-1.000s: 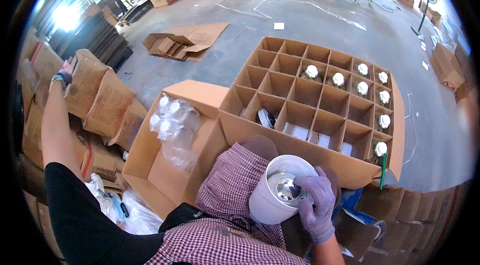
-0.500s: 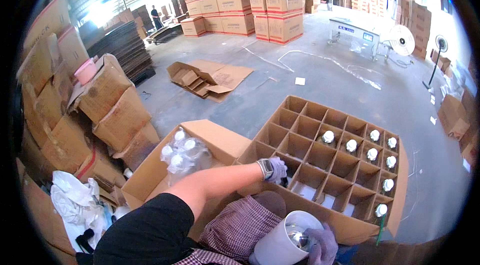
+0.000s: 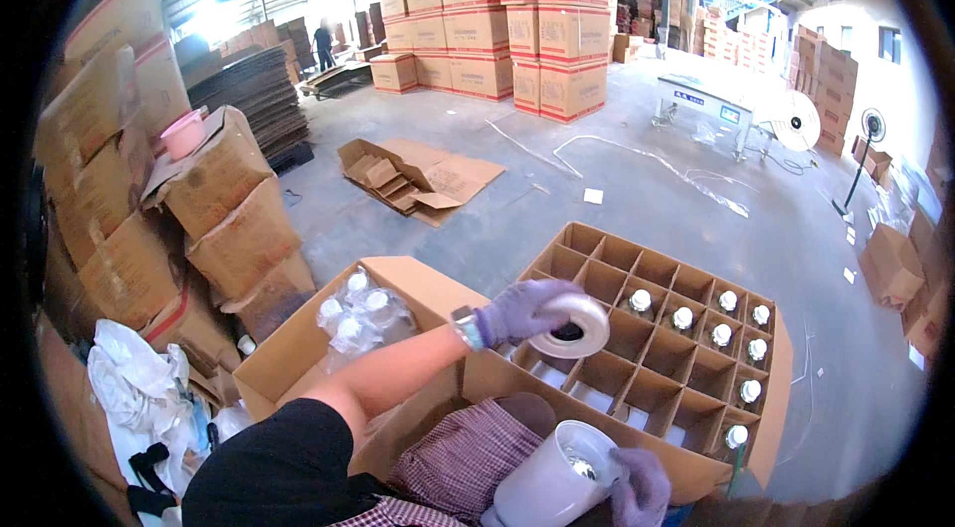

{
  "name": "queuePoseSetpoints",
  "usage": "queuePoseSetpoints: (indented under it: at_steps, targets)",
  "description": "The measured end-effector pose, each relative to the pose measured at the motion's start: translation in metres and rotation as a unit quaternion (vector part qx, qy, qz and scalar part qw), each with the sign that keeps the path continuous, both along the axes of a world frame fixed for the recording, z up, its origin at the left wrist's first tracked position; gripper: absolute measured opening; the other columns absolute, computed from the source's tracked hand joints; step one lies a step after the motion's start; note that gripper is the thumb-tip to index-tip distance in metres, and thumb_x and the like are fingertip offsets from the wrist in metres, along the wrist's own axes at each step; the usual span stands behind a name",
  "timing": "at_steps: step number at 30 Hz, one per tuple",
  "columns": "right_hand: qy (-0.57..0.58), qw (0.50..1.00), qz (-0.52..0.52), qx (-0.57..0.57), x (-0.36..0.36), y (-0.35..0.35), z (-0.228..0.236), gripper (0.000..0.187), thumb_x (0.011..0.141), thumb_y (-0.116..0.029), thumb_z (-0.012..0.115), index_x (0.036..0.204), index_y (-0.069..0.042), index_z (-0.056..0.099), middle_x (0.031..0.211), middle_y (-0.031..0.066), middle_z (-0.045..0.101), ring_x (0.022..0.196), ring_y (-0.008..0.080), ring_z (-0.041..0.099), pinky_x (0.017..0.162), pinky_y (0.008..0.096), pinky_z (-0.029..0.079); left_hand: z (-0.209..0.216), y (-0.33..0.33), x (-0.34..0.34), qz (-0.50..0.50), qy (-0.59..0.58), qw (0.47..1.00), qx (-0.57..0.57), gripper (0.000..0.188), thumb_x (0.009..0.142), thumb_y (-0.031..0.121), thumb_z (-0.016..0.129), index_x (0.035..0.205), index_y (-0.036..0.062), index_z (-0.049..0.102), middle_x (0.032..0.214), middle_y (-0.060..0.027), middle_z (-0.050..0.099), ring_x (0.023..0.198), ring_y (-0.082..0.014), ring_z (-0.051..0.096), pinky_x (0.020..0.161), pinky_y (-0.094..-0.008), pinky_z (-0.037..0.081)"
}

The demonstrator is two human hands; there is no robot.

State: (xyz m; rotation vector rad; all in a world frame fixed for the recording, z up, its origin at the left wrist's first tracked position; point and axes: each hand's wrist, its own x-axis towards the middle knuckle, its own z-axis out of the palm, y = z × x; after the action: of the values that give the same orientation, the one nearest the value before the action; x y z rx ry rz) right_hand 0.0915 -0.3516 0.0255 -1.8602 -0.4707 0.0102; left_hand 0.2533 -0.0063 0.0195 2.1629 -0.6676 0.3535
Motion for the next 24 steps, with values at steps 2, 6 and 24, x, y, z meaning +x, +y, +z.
queuePoseSetpoints:
  at_steps: [2, 6, 24]
  targets:
    - [-0.067, 0.997, -0.03, -0.009, 0.019, 0.01, 0.009, 0.031, 0.082, -0.013, 0.059, 0.111, 0.0, 0.062, 0.116, 0.0175, 0.062, 0.109, 0.0308, 0.062, 0.109, 0.0442, 0.041, 0.025, -0.017, -0.032, -0.026, 0.104, 0.952, -0.286, 0.045, 0.098, 0.031, 0.059, 0.134, 0.0051, 0.054, 0.116, -0.0119, 0.068, 0.105, -0.0206, 0.067, 0.093, -0.0368, 0.054]
    - [-0.271, 0.961, 0.055, 0.006, 0.039, 0.058, 0.045, 0.067, 0.069, -0.014, 0.076, 0.13, -0.003, 0.052, 0.139, 0.0234, 0.05, 0.129, 0.04, 0.048, 0.111, 0.0503, 0.036, 0.031, -0.066, -0.104, -0.195, 0.456, 0.588, -0.639, 0.048, 0.102, 0.031, 0.057, 0.137, -0.0008, 0.052, 0.128, -0.0151, 0.065, 0.109, -0.0212, 0.068, 0.097, -0.0362, 0.056]
    - [-0.433, 0.89, 0.08, -0.116, 0.04, 0.054, 0.065, 0.08, 0.065, -0.034, 0.088, 0.131, -0.006, 0.052, 0.115, 0.0207, 0.058, 0.101, 0.0375, 0.064, 0.083, 0.0439, 0.057, 0.071, -0.086, -0.161, -0.256, 0.378, 0.741, -0.492, 0.089, 0.095, 0.076, 0.033, 0.146, 0.0034, 0.042, 0.124, -0.0098, 0.059, 0.112, -0.0166, 0.059, 0.094, -0.0283, 0.05]
